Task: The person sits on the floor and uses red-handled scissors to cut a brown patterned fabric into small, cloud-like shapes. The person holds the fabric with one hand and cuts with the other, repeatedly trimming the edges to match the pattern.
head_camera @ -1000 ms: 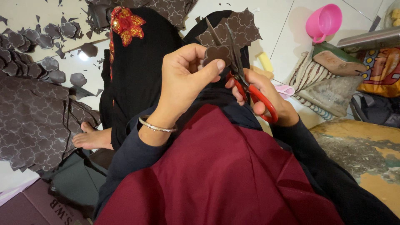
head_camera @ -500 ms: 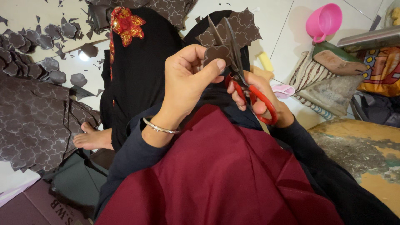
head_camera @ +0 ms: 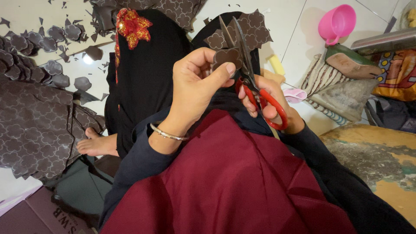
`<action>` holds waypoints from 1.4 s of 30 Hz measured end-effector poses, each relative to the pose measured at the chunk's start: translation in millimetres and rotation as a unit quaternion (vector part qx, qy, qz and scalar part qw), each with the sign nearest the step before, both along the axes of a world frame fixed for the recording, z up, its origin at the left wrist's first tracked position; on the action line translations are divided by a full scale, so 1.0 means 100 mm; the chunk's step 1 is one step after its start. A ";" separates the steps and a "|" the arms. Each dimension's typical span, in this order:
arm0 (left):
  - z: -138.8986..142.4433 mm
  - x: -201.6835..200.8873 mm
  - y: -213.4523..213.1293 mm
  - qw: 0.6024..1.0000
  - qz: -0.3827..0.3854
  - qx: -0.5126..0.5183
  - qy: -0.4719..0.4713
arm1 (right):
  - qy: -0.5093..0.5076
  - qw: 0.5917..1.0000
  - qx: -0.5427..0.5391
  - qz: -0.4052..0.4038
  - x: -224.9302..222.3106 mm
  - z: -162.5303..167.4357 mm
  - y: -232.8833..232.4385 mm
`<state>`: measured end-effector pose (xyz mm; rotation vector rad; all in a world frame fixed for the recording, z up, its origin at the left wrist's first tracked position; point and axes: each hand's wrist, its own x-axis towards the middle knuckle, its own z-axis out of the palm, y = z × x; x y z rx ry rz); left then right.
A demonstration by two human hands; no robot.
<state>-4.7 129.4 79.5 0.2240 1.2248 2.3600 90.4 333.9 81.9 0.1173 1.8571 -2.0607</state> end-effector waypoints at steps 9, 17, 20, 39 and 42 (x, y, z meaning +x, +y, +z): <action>0.02 -0.06 -0.07 1.000 -0.021 -0.010 0.019 | -0.039 0.999 0.014 0.010 -0.04 0.09 0.07; 0.06 -0.14 -0.17 0.997 -0.051 -0.045 0.048 | -0.050 0.997 0.061 0.015 -0.12 0.40 0.04; 0.07 -0.17 -0.21 0.994 -0.066 -0.069 0.057 | -0.134 0.984 0.116 -0.011 -0.15 0.48 0.04; -0.01 -0.22 -0.21 0.988 -0.070 -0.074 0.118 | -0.036 0.991 0.108 0.066 -0.10 0.41 0.21; -0.03 -0.23 -0.19 0.990 -0.076 -0.040 0.111 | -0.030 0.993 0.099 0.049 -0.08 0.43 0.21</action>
